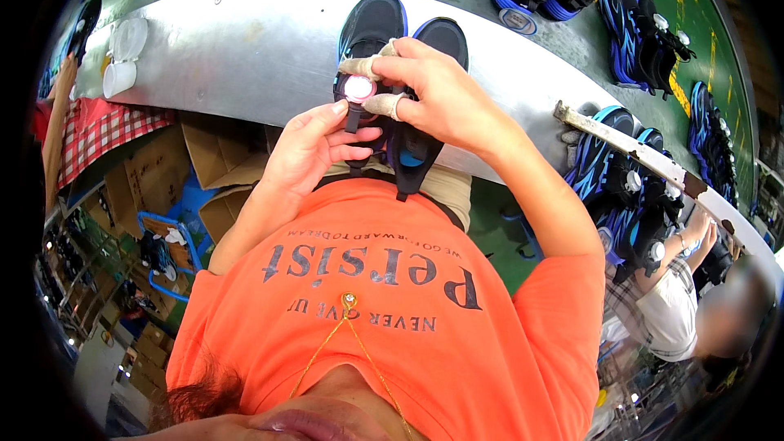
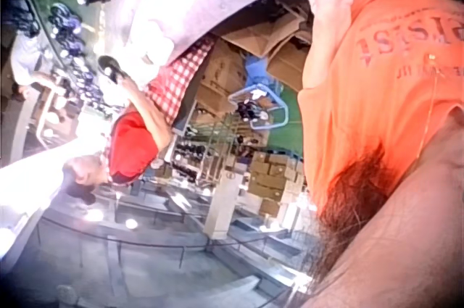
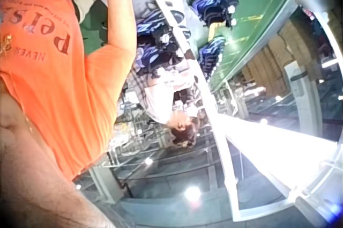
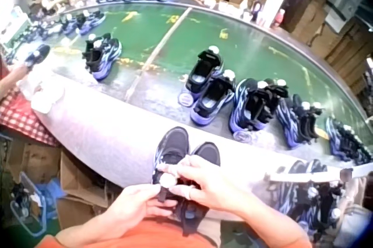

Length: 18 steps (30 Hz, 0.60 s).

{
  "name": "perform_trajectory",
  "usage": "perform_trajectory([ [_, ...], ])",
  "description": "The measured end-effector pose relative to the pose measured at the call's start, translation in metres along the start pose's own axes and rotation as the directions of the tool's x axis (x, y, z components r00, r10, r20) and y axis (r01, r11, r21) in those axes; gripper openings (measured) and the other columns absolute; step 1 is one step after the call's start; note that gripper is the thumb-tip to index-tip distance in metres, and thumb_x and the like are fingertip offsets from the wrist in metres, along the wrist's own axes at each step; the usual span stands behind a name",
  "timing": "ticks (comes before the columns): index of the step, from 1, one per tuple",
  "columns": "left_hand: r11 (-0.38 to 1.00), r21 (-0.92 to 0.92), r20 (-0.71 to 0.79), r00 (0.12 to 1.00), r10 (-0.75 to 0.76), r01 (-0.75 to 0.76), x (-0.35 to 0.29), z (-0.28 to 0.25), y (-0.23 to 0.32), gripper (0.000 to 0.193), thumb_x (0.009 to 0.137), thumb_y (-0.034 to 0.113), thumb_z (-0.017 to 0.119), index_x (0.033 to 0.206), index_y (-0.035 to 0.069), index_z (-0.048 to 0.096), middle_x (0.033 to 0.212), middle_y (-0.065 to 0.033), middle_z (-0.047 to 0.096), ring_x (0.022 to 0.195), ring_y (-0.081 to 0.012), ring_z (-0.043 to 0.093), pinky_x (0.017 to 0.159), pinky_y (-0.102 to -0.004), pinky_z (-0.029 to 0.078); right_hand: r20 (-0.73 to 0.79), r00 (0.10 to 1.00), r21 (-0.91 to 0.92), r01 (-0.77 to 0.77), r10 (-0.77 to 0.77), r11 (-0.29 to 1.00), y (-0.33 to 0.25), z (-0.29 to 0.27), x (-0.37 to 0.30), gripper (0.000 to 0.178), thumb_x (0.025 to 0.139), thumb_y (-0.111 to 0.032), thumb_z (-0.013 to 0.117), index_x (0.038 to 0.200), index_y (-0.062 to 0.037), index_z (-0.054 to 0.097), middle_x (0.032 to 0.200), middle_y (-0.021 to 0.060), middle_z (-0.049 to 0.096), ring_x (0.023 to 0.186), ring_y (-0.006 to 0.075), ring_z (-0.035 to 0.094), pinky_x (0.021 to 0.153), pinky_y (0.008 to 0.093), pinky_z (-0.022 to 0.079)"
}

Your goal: The person attaches components to shoes at a workbench, picking up small circular items and placing them onto the sides of shoes before moving the shoes onto a conveyor belt.

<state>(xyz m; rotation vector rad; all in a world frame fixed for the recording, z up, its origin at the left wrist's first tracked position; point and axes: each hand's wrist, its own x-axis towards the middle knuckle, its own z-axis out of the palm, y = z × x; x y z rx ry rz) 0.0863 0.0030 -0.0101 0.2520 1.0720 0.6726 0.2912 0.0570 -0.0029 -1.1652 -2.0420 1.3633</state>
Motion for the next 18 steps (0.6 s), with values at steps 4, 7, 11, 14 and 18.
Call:
perform_trajectory([
  [4,1.000,-0.002,0.016,1.000,0.008,-0.008,0.002,-0.003,-0.002,0.031,0.097,0.022,0.054,0.112,-0.005,0.059,0.107,-0.0139,0.064,0.095,-0.0254,0.067,0.079,-0.0351,0.058,-0.104,0.984,-0.283,0.110,-0.144,0.953,-0.004,0.015,-0.008,0.040,0.079,-0.011,0.064,0.119,-0.0068,0.062,0.091,0.0088,0.055,0.085,0.0254,0.055,0.075,0.0362,0.047],
  [7,0.999,0.016,0.034,0.999,0.029,-0.029,0.006,-0.009,-0.002,0.032,0.097,0.022,0.053,0.114,-0.005,0.058,0.109,-0.0155,0.064,0.096,-0.0245,0.067,0.080,-0.0352,0.057,-0.172,0.939,-0.545,0.163,-0.299,0.823,-0.002,0.035,-0.013,0.048,0.073,-0.007,0.060,0.119,0.0044,0.058,0.097,0.0093,0.056,0.085,0.0257,0.055,0.075,0.0356,0.048],
  [11,1.000,0.003,0.060,0.998,0.022,-0.023,0.009,-0.009,0.003,0.027,0.097,0.020,0.052,0.105,-0.006,0.059,0.104,-0.0144,0.065,0.091,-0.0247,0.067,0.083,-0.0353,0.055,-0.267,0.905,-0.553,0.137,-0.330,0.822,-0.004,0.049,-0.016,0.039,0.077,-0.009,0.062,0.114,0.0028,0.060,0.099,0.0123,0.057,0.087,0.0278,0.056,0.078,0.0349,0.048],
  [14,0.968,0.232,-0.016,0.995,0.103,-0.097,-0.014,0.004,0.004,0.028,0.098,0.020,0.051,0.104,-0.006,0.058,0.104,-0.0135,0.064,0.096,-0.0243,0.066,0.086,-0.0339,0.053,-0.339,0.909,-0.286,0.146,-0.243,0.947,-0.003,0.005,-0.032,0.033,0.083,-0.002,0.059,0.116,-0.0012,0.063,0.114,0.0097,0.060,0.092,0.0240,0.059,0.087,0.0335,0.047],
  [18,0.124,0.855,0.434,0.824,0.365,-0.505,-0.039,0.008,0.005,0.027,0.094,0.017,0.055,0.116,0.001,0.058,0.106,-0.0190,0.063,0.108,-0.0322,0.061,0.089,-0.0379,0.048,-0.439,0.896,0.023,-0.059,0.063,0.998,0.039,-0.041,-0.052,0.039,0.087,-0.010,0.063,0.125,-0.0149,0.063,0.103,0.0017,0.065,0.083,0.0103,0.051,0.076,0.0234,0.042],
])
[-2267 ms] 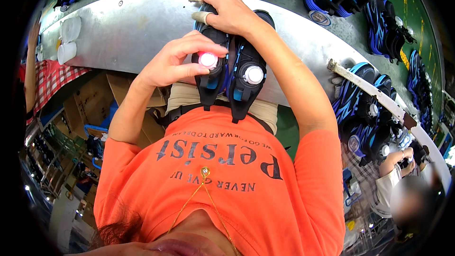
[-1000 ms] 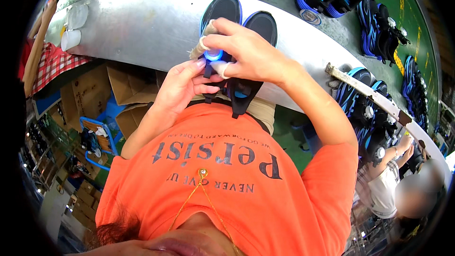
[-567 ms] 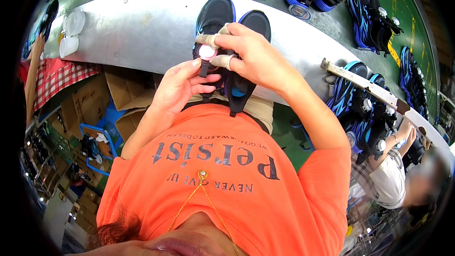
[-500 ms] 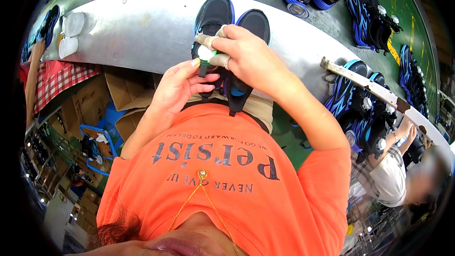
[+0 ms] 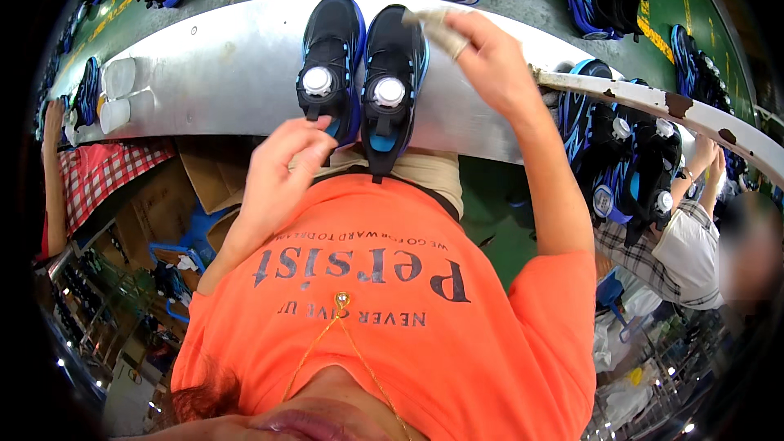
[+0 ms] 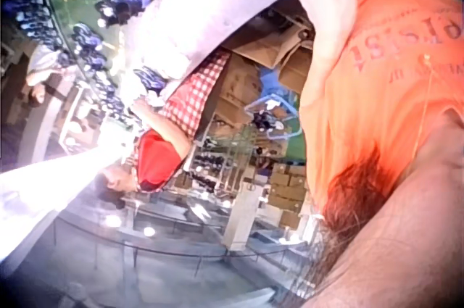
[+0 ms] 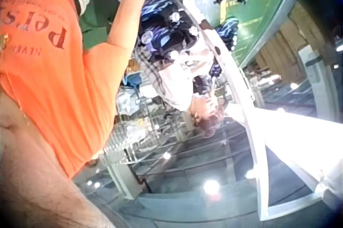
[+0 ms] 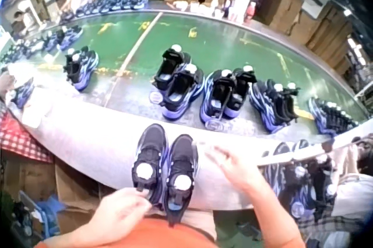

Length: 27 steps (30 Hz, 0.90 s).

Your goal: The person attaches components to shoes at a workbench, picking up small circular items and placing them onto the sides of shoes before moving the shoes onto a conveyor belt.

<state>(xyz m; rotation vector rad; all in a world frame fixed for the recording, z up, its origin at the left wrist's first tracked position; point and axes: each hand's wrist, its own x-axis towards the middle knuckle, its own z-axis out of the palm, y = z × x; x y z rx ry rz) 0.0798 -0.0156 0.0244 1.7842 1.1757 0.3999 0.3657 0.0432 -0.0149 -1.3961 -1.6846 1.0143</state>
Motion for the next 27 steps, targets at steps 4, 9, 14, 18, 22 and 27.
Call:
perform_trajectory([
  [4,0.940,0.313,0.031,0.991,0.129,-0.132,0.004,0.023,0.011,0.033,0.090,0.022,0.061,0.118,0.006,0.059,0.113,-0.0211,0.056,0.103,-0.0374,0.055,0.088,-0.0418,0.045,0.309,0.944,-0.057,-0.105,0.118,0.993,-0.023,0.023,-0.027,0.048,0.079,-0.019,0.074,0.126,-0.0181,0.063,0.084,0.0003,0.050,0.073,0.0121,0.047,0.066,0.0242,0.040],
  [9,0.862,0.502,0.080,0.996,0.039,-0.074,0.018,0.050,-0.005,0.023,0.086,0.024,0.064,0.102,0.008,0.064,0.096,-0.0209,0.054,0.083,-0.0378,0.057,0.075,-0.0462,0.048,0.118,0.993,-0.082,-0.012,0.022,0.997,-0.026,0.052,-0.042,0.039,0.078,-0.021,0.073,0.117,-0.0188,0.066,0.082,0.0084,0.054,0.073,0.0239,0.056,0.065,0.0332,0.047],
  [14,0.890,0.450,0.013,0.997,0.077,-0.075,0.023,0.054,-0.011,0.019,0.084,0.020,0.064,0.097,0.007,0.064,0.096,-0.0201,0.055,0.081,-0.0371,0.058,0.070,-0.0443,0.049,0.029,1.000,-0.099,0.011,-0.008,0.995,-0.028,0.059,-0.046,0.035,0.078,-0.021,0.073,0.112,-0.0162,0.066,0.084,0.0095,0.053,0.073,0.0264,0.056,0.066,0.0350,0.048],
  [18,0.884,0.458,-0.011,0.994,0.110,-0.092,0.021,0.056,-0.016,0.018,0.082,0.018,0.065,0.095,0.007,0.065,0.097,-0.0187,0.055,0.084,-0.0371,0.058,0.072,-0.0444,0.050,0.147,0.987,-0.049,0.074,-0.066,0.996,-0.030,0.046,-0.037,0.032,0.079,-0.022,0.072,0.110,-0.0160,0.066,0.088,0.0114,0.050,0.076,0.0298,0.054,0.069,0.0373,0.048],
  [22,0.830,0.534,-0.086,0.966,0.244,-0.162,0.024,0.062,-0.025,0.017,0.079,0.017,0.065,0.092,0.007,0.065,0.096,-0.0194,0.060,0.076,-0.0387,0.061,0.066,-0.0471,0.050,-0.121,0.988,-0.098,0.082,-0.094,0.992,-0.031,0.075,-0.048,0.030,0.080,-0.020,0.072,0.109,-0.0146,0.067,0.082,0.0112,0.055,0.074,0.0279,0.058,0.068,0.0352,0.049],
  [27,0.860,0.502,-0.125,0.976,0.176,-0.090,0.038,-0.019,-0.033,0.015,0.076,0.016,0.066,0.071,0.004,0.060,0.074,-0.0146,0.059,0.069,-0.0364,0.059,0.063,-0.0460,0.049,-0.017,0.997,-0.071,0.076,-0.077,0.995,-0.018,0.052,0.011,0.029,0.085,-0.015,0.068,0.113,-0.0083,0.066,0.095,0.0098,0.059,0.087,0.0215,0.056,0.078,0.0299,0.047],
])
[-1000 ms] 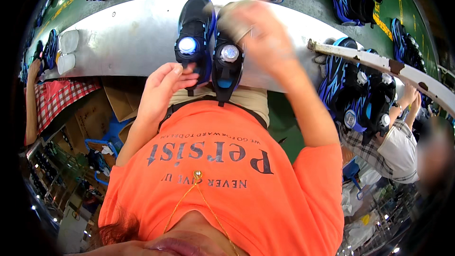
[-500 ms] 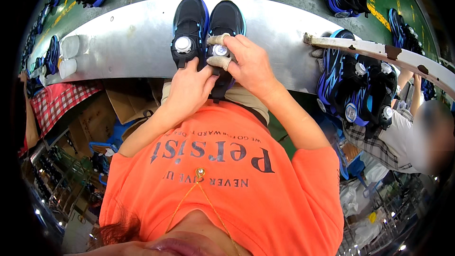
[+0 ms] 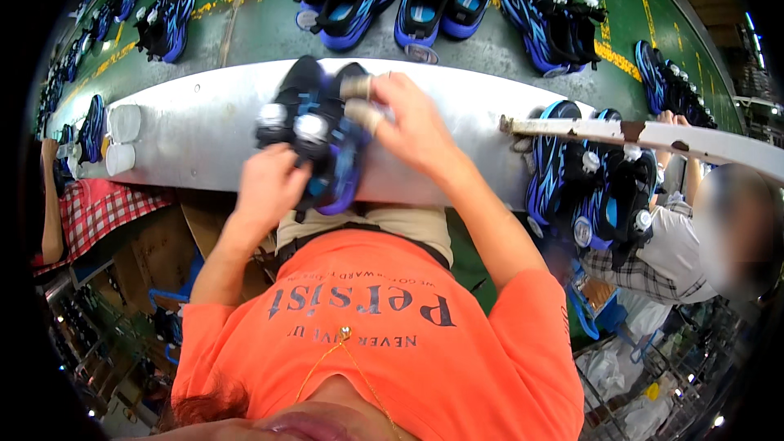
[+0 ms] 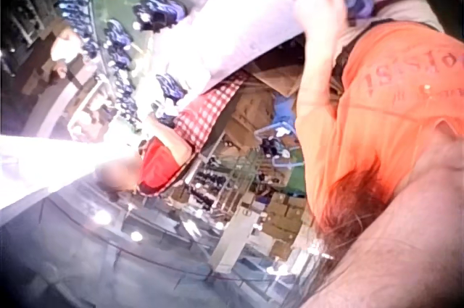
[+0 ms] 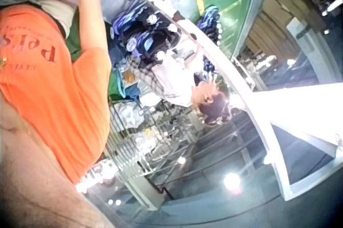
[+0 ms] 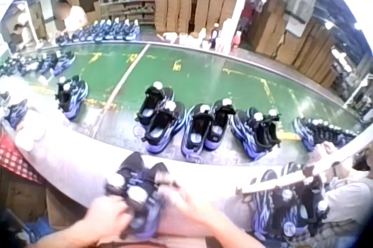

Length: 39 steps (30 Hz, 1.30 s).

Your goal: The person attaches components to shoes at a workbench, picking up small circular items and placing them onto the sides of shoes before moving the shoes onto a conveyor belt.

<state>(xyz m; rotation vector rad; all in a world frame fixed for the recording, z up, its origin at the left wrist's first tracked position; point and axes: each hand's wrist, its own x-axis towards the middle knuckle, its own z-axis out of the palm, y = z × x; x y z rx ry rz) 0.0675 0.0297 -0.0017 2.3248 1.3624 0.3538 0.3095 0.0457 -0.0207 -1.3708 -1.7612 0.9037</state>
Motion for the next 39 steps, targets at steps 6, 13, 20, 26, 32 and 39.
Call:
perform_trajectory([
  [6,0.957,0.280,-0.362,0.932,0.028,0.080,0.110,-0.048,-0.109,0.025,0.085,0.022,0.061,0.071,0.002,0.061,0.070,-0.0178,0.058,0.070,-0.0382,0.060,0.063,-0.0471,0.048,-0.024,0.906,-0.864,0.194,-0.422,0.465,0.116,-0.002,0.084,0.019,0.068,-0.009,0.062,0.086,-0.0038,0.066,0.112,0.0141,0.059,0.112,0.0292,0.051,0.083,0.0369,0.044],
  [13,0.913,0.405,-0.408,0.884,0.228,-0.049,0.212,-0.049,-0.128,0.015,0.082,0.016,0.061,0.084,0.004,0.068,0.089,-0.0150,0.065,0.090,-0.0384,0.062,0.080,-0.0466,0.050,-0.039,0.994,-0.448,0.073,-0.101,0.891,0.045,-0.019,0.112,0.045,0.083,-0.030,0.069,0.126,-0.0196,0.059,0.091,0.0089,0.061,0.075,0.0259,0.060,0.073,0.0378,0.050],
  [20,0.979,0.054,-0.048,0.978,0.201,-0.198,0.225,0.020,-0.089,0.018,0.084,0.014,0.059,0.094,-0.001,0.062,0.093,-0.0206,0.061,0.090,-0.0401,0.058,0.077,-0.0459,0.047,0.091,0.987,-0.366,-0.089,0.131,0.926,0.039,0.007,0.112,0.032,0.080,-0.034,0.070,0.103,-0.0112,0.065,0.083,0.0152,0.065,0.078,0.0347,0.061,0.068,0.0423,0.048],
  [26,0.995,-0.016,0.212,0.972,0.101,-0.100,0.033,-0.028,-0.041,0.026,0.079,-0.001,0.055,0.103,0.005,0.063,0.098,-0.0137,0.061,0.097,-0.0348,0.056,0.081,-0.0410,0.045,0.315,0.949,-0.157,0.065,-0.012,0.986,-0.037,0.022,-0.031,0.025,0.080,-0.028,0.069,0.092,-0.0072,0.063,0.077,0.0134,0.064,0.072,0.0351,0.063,0.063,0.0425,0.050],
  [32,0.997,-0.043,-0.181,0.982,0.059,-0.068,-0.019,-0.008,0.010,0.036,0.073,-0.006,0.055,0.107,0.003,0.063,0.111,-0.0122,0.061,0.104,-0.0322,0.054,0.091,-0.0402,0.043,0.519,0.852,0.309,-0.117,-0.064,0.944,-0.043,0.008,-0.069,0.016,0.085,-0.015,0.062,0.097,-0.0052,0.065,0.082,0.0141,0.066,0.085,0.0291,0.065,0.076,0.0367,0.052],
  [39,0.966,-0.254,-0.167,0.986,0.006,-0.048,-0.005,0.048,0.019,0.018,0.079,0.006,0.062,0.096,0.000,0.063,0.088,-0.0140,0.061,0.084,-0.0346,0.054,0.075,-0.0416,0.046,0.324,0.938,-0.064,0.149,-0.121,0.987,-0.002,-0.024,-0.028,0.058,0.071,-0.010,0.074,0.126,-0.0172,0.058,0.084,0.0086,0.055,0.080,0.0273,0.057,0.070,0.0344,0.046],
])
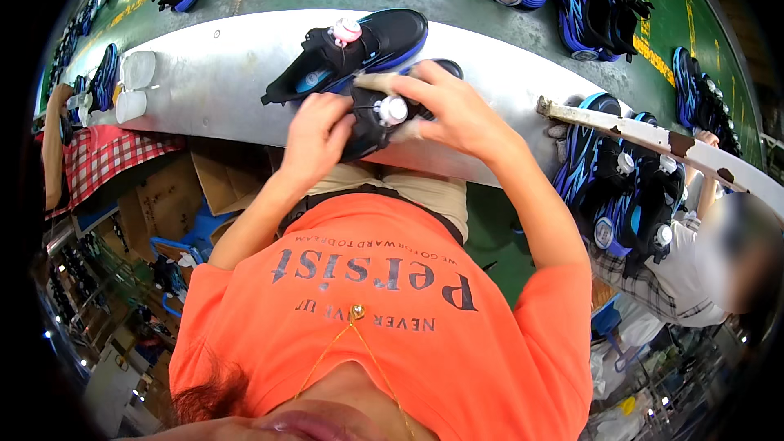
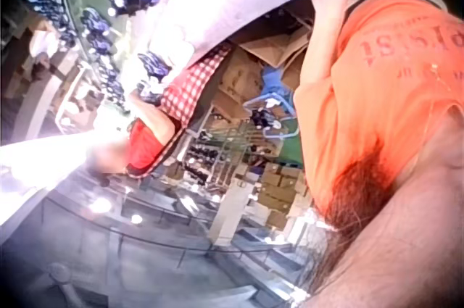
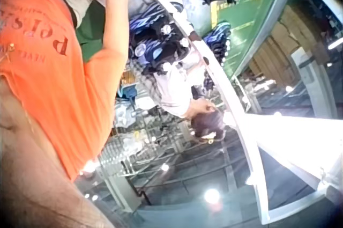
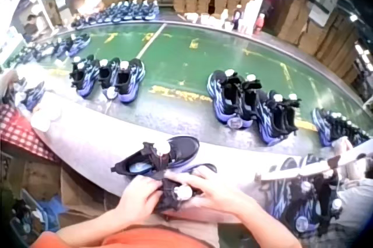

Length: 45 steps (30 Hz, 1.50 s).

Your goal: The person attaches components to shoes at a workbench, picking up small circular items and placing them onto the sides of shoes before moving the shoes onto a conveyor belt.

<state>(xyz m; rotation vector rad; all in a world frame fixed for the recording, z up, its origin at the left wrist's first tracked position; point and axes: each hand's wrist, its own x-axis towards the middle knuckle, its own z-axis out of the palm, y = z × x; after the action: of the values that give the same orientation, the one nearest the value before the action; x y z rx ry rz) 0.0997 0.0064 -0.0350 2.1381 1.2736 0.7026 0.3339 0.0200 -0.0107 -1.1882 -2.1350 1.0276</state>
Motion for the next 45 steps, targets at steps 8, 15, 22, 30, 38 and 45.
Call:
perform_trajectory([
  [8,0.919,-0.231,-0.080,0.935,-0.344,0.319,0.009,0.020,0.001,0.016,0.084,0.006,0.059,0.097,-0.001,0.066,0.087,-0.0151,0.065,0.078,-0.0295,0.063,0.072,-0.0354,0.049,0.234,0.972,-0.157,0.038,0.000,0.987,-0.010,0.012,-0.006,0.041,0.074,-0.010,0.067,0.112,-0.0133,0.052,0.085,0.0114,0.058,0.080,0.0340,0.061,0.066,0.0430,0.049],
  [15,0.815,-0.437,-0.073,0.889,-0.453,0.380,-0.012,0.005,0.020,0.023,0.089,0.020,0.065,0.092,-0.002,0.066,0.072,-0.0076,0.058,0.062,-0.0106,0.052,0.056,-0.0289,0.042,0.116,0.992,-0.158,0.059,-0.041,0.986,-0.011,0.008,-0.004,0.045,0.072,-0.004,0.065,0.114,-0.0125,0.051,0.086,0.0119,0.057,0.080,0.0354,0.060,0.066,0.0439,0.049],
  [22,0.640,-0.360,0.617,0.688,-0.383,0.679,0.008,-0.021,0.024,0.024,0.086,0.021,0.066,0.090,-0.003,0.067,0.068,-0.0028,0.063,0.060,-0.0063,0.055,0.055,-0.0249,0.043,0.126,0.992,0.092,0.015,-0.026,0.996,-0.018,0.004,-0.012,0.063,0.072,0.002,0.063,0.130,-0.0179,0.051,0.093,0.0123,0.056,0.084,0.0341,0.059,0.070,0.0382,0.049],
  [30,0.648,-0.418,0.595,0.731,-0.334,0.637,0.004,-0.010,0.021,0.019,0.089,0.016,0.060,0.090,0.000,0.069,0.069,-0.0041,0.067,0.063,-0.0069,0.058,0.057,-0.0235,0.043,0.032,0.998,-0.241,-0.041,0.050,0.970,-0.022,0.020,-0.015,0.057,0.082,-0.018,0.064,0.136,-0.0164,0.048,0.080,0.0110,0.054,0.072,0.0325,0.058,0.058,0.0426,0.046],
  [38,0.650,-0.393,0.634,0.704,-0.321,0.651,0.013,-0.034,0.036,0.018,0.091,0.013,0.058,0.094,-0.001,0.070,0.083,-0.0043,0.068,0.072,-0.0072,0.059,0.065,-0.0236,0.046,0.056,0.989,-0.133,-0.132,0.140,0.982,-0.015,0.005,0.002,0.056,0.083,-0.026,0.071,0.135,-0.0194,0.053,0.080,0.0073,0.058,0.068,0.0239,0.056,0.062,0.0342,0.048],
  [45,0.977,0.097,0.032,0.980,-0.194,0.190,0.057,-0.054,-0.044,0.023,0.083,0.013,0.063,0.102,0.002,0.066,0.087,-0.0157,0.064,0.083,-0.0311,0.062,0.077,-0.0400,0.048,0.028,0.995,-0.007,0.101,-0.100,0.995,0.022,-0.011,0.093,0.064,0.069,-0.023,0.080,0.128,-0.0147,0.057,0.084,0.0069,0.050,0.072,0.0204,0.048,0.067,0.0329,0.043],
])
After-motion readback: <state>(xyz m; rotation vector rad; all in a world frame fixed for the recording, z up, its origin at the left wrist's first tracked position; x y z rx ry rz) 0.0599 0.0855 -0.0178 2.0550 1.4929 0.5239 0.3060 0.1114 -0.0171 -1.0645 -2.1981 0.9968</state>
